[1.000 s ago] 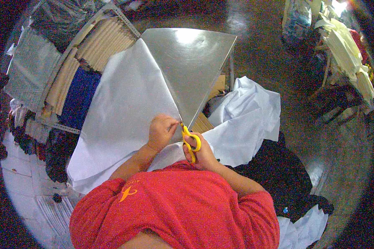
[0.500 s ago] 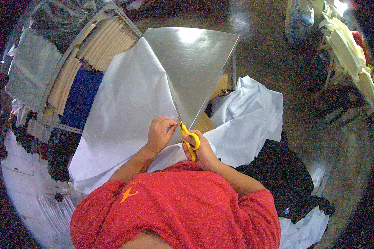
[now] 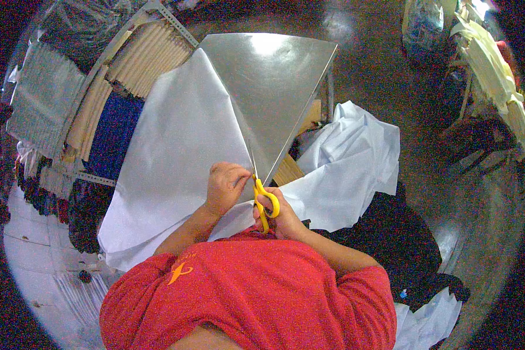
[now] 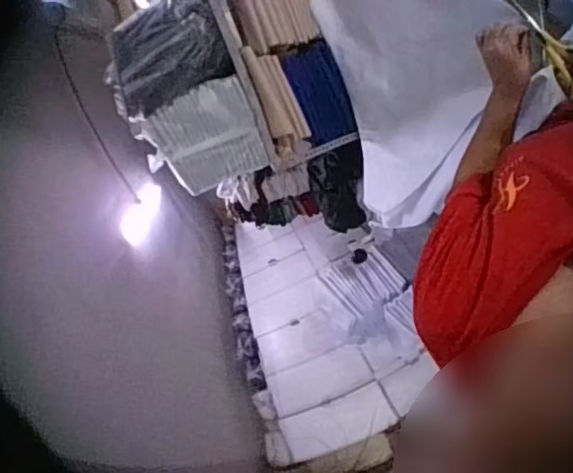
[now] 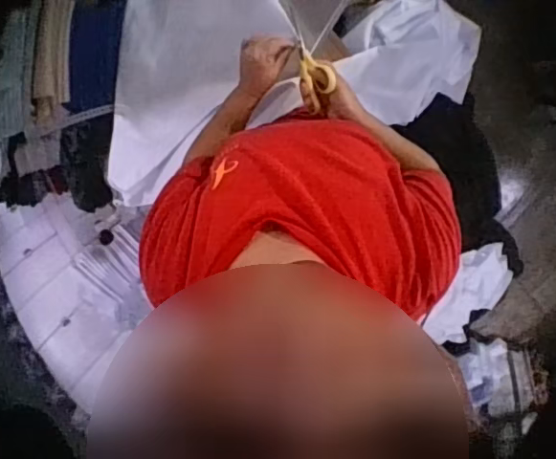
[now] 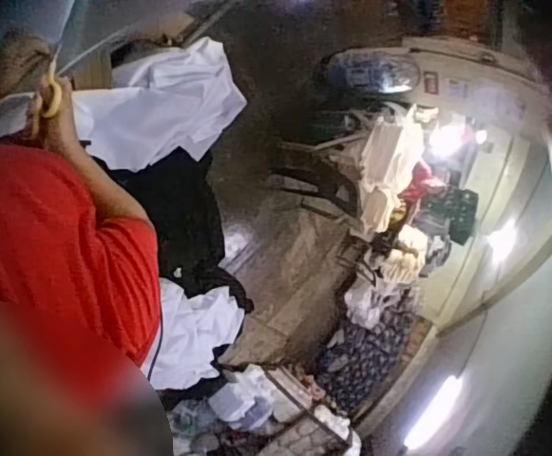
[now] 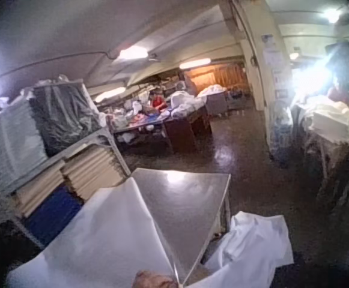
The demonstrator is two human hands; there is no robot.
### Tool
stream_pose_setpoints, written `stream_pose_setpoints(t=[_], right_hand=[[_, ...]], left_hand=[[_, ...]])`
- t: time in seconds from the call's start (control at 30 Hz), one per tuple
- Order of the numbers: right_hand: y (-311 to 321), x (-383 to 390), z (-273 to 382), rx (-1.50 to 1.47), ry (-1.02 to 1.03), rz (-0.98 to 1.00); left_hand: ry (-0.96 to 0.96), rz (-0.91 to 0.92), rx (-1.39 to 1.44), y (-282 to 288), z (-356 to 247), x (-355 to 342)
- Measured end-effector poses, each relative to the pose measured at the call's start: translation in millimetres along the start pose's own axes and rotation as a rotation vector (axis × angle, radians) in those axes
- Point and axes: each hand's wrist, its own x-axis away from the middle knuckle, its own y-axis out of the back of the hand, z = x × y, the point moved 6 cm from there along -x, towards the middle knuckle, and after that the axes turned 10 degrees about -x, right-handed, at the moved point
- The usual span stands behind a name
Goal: The person spreads a large white sheet of fabric on a metal table, folds it, and uses yellow-handled scissors to cut along the fold. The person then unfolds the fabric and continues to handle and fold it.
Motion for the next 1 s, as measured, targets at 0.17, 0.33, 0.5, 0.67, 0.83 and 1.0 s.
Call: stream_pose_setpoints(t=[0.17, 0.33, 0.5, 0.67, 0.83, 1.0], right_hand=[[-1.7, -9.2, 2.2, -0.044, -0.006, 0.008], [-1.4, -17.5, 5.0, -0.108, 0.032, -0.059], [-3.6, -25.4, 8.3, -0.067, 0.052, -0.001], [-3.2, -48.5, 21.1, -0.092, 0.110, -0.004], [-5.6, -70.3, 32.9, -0.044, 0.131, 0.000], [-9.9, -89.4, 36.5, -0.021, 0.169, 0.063]], left_hand=[[-0.016, -0.016, -0.015, 2.8, -1.2, -0.9], [0.008, 0.009, 0.009, 1.3, -0.7, -1.2], [0.034, 0.017, 0.057, 3.2, 2.3, -2.6], [0.032, 0.110, 0.090, 4.5, -0.1, -0.5], [0.076, 0.172, 0.130, 10.1, 2.3, 1.5], [0.054, 0.251, 0.087, 13.8, 0.8, 5.8]])
